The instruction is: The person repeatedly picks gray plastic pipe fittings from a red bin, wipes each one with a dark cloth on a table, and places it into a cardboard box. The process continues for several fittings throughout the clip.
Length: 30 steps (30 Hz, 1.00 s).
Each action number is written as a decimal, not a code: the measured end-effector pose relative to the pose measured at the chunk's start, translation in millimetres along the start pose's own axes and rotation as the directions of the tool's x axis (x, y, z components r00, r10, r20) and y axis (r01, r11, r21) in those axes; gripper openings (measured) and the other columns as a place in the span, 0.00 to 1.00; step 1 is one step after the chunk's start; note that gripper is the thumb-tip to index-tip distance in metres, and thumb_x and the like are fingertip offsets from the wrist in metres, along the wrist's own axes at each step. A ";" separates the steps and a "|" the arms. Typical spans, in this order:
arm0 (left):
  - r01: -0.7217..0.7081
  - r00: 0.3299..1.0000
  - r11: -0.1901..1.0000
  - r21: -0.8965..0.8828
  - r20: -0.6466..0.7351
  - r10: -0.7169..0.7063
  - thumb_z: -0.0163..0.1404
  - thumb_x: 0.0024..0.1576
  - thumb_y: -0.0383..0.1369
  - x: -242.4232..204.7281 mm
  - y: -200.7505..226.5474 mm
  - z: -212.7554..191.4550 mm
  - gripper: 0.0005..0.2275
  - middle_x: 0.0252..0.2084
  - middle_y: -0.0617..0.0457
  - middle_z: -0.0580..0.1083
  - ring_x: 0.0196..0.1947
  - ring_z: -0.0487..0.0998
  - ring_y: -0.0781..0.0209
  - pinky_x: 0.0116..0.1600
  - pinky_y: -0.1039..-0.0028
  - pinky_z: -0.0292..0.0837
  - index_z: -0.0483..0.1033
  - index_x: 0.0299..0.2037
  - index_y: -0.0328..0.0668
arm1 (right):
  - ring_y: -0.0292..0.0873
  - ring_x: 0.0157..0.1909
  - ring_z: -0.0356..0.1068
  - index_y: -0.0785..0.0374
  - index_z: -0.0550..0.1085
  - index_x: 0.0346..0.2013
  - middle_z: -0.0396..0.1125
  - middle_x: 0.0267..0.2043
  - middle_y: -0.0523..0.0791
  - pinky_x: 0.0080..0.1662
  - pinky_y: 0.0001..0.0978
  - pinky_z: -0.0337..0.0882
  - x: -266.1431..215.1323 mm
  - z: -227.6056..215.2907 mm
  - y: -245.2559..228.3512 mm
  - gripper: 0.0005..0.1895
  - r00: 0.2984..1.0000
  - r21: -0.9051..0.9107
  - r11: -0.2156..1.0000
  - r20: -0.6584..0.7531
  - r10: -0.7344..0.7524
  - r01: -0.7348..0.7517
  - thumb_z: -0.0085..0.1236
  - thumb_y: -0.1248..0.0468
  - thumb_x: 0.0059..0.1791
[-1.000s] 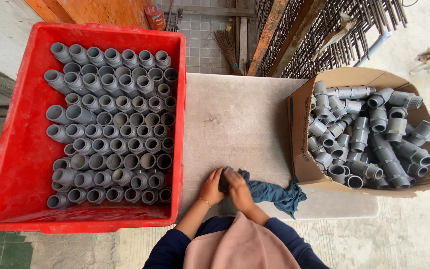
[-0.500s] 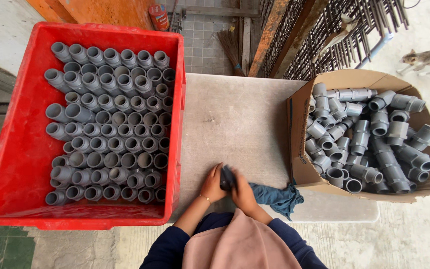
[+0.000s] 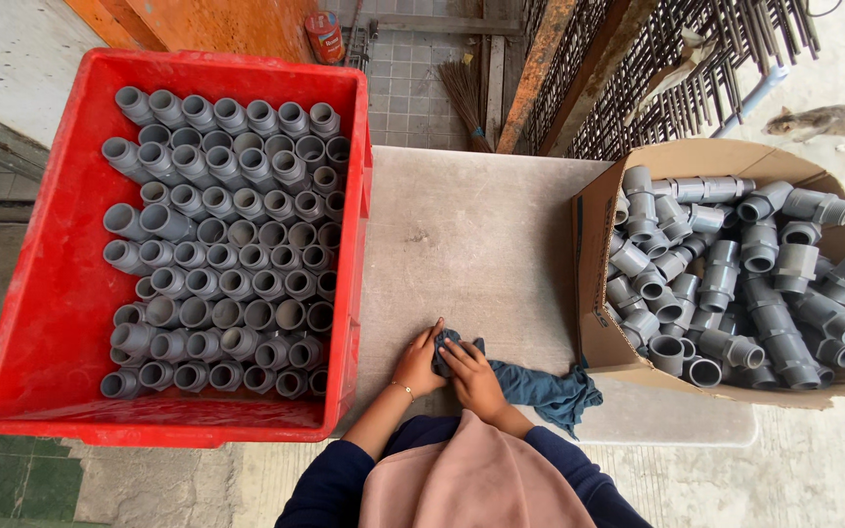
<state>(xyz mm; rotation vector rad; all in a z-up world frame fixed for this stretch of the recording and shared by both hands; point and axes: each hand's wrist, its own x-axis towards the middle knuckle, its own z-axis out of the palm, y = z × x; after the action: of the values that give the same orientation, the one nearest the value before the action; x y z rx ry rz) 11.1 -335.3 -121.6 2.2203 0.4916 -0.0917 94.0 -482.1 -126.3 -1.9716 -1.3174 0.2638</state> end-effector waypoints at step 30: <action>-0.067 0.982 0.988 -0.139 -0.182 0.041 0.63 0.30 0.31 8.7 -18.0 17.7 0.43 0.60 0.42 0.64 0.62 0.66 0.42 0.67 0.59 0.61 0.60 0.63 0.44 | 0.61 0.59 0.63 0.60 0.73 0.55 0.65 0.60 0.54 0.59 0.48 0.63 23.9 -3.6 26.0 0.20 0.956 0.176 0.940 0.027 0.292 -0.292 0.47 0.61 0.49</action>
<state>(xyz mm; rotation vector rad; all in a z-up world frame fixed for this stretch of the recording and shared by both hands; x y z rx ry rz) 14.1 -335.7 -148.2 2.1071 0.5180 0.1687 125.2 -468.3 -135.9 -2.0071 -0.9603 0.5066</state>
